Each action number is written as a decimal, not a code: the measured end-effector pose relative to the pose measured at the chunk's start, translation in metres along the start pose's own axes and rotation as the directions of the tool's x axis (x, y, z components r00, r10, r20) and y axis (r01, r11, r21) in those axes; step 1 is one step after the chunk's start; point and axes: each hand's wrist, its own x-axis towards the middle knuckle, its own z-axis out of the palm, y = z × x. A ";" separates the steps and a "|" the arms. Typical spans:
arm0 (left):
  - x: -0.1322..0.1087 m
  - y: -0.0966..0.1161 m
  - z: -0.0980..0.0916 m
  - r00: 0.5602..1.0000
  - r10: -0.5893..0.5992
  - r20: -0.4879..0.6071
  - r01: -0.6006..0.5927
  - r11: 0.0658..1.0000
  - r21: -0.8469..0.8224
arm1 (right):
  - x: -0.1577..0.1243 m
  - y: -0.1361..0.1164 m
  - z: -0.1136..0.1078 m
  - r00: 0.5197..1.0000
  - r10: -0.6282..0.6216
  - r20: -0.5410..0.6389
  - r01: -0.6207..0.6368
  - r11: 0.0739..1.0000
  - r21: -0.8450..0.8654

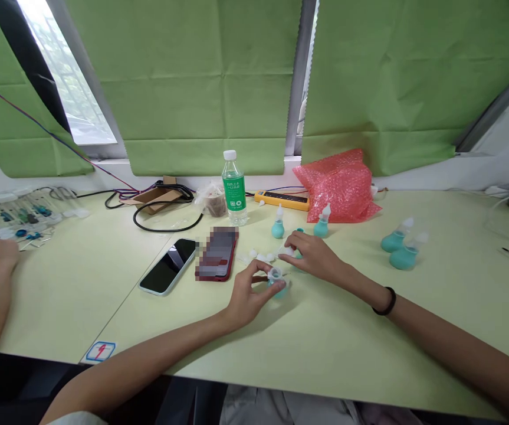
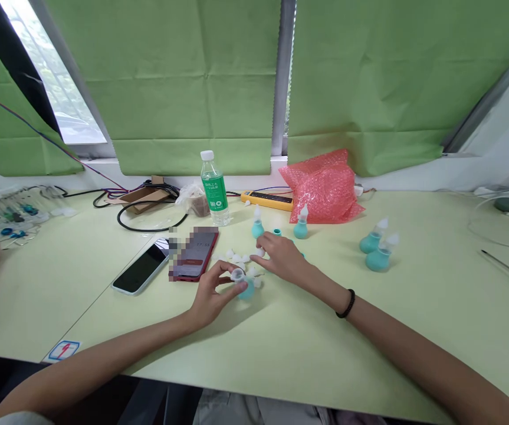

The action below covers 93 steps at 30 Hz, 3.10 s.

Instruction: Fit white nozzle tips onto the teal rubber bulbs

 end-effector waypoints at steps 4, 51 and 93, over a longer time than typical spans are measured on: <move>0.004 -0.001 -0.002 0.996 -0.041 -0.083 0.035 0.996 -0.077 | 0.003 -0.002 0.014 0.983 -0.124 0.137 0.153 0.962 -0.225; 0.008 -0.006 -0.008 0.981 -0.083 0.173 0.118 0.971 -0.207 | -0.054 -0.052 0.029 0.986 0.155 0.061 -0.150 0.666 0.730; 0.017 0.004 -0.010 0.947 -0.274 0.169 0.318 0.882 -0.348 | -0.051 -0.047 0.031 0.966 0.247 -0.068 -0.162 0.794 0.586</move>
